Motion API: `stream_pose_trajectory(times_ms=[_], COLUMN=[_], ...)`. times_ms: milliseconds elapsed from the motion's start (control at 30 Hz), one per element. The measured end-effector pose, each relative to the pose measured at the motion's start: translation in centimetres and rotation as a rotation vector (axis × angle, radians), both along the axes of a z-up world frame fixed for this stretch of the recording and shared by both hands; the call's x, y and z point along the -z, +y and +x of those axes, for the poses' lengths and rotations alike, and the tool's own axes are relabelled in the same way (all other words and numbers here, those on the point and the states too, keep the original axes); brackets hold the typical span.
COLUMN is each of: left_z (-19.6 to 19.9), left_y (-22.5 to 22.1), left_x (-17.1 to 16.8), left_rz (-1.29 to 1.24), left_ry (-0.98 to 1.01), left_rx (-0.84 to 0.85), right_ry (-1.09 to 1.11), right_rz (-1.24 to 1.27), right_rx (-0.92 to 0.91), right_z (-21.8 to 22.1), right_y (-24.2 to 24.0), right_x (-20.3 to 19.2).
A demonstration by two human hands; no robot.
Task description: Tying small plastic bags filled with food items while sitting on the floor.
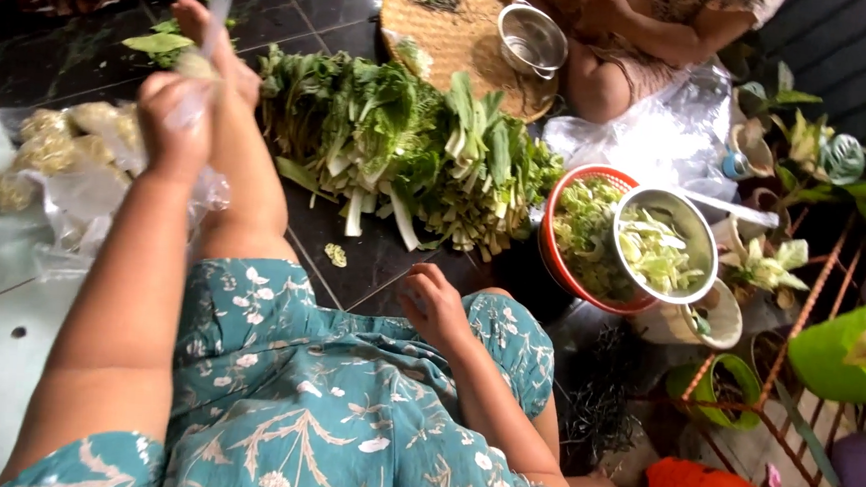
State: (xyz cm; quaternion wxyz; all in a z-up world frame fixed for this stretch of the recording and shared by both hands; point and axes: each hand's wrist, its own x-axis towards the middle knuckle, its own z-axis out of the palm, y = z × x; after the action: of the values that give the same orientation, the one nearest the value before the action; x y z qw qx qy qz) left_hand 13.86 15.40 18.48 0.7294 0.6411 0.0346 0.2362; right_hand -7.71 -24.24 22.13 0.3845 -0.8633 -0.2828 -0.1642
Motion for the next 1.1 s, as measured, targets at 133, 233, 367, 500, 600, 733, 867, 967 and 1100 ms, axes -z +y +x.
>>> stream_pose_trajectory(times_ms=[133,233,367,500,600,733,867,967,1100], left_z=[-1.1,-4.1,-6.9,-7.7,-8.6,-11.5,-13.5,-14.6,-12.6], left_y=[6.0,7.3,6.5,4.1,0.7,-13.0,-14.0,-14.5,-13.6], left_x=[12.6,17.4,16.7,12.9,9.4,-5.8,17.2,23.9,22.4], left_rz=[1.221,1.348,1.231,1.262,1.189,0.804,1.095,1.667,1.567], left_ry=[-0.166,0.355,0.567,0.571,0.543,-0.188,-0.209,0.523,0.414], left_rx=[-0.330,-0.184,-0.050,0.022,0.102,0.104,0.243,0.968,0.922], right_ry=[0.177,0.196,0.321,0.315,0.380,0.565,0.685,0.710,0.697], right_rz=[-0.036,-0.109,-0.225,-0.239,-0.263,-0.318,-0.357,-0.368,-0.335], right_rx=[0.072,0.092,0.118,0.115,0.072,0.044,0.086,0.104,0.145], right_z=[-0.7,-0.7,-0.4,-0.1,0.5,1.2,2.7,2.6,2.0], right_y=[-1.4,-2.9,-4.1,-4.3,-4.8,-5.5,-5.6,-5.8,-5.5], right_x=[1.9,5.3,9.8,11.1,13.6,15.9,17.5,18.5,17.9])
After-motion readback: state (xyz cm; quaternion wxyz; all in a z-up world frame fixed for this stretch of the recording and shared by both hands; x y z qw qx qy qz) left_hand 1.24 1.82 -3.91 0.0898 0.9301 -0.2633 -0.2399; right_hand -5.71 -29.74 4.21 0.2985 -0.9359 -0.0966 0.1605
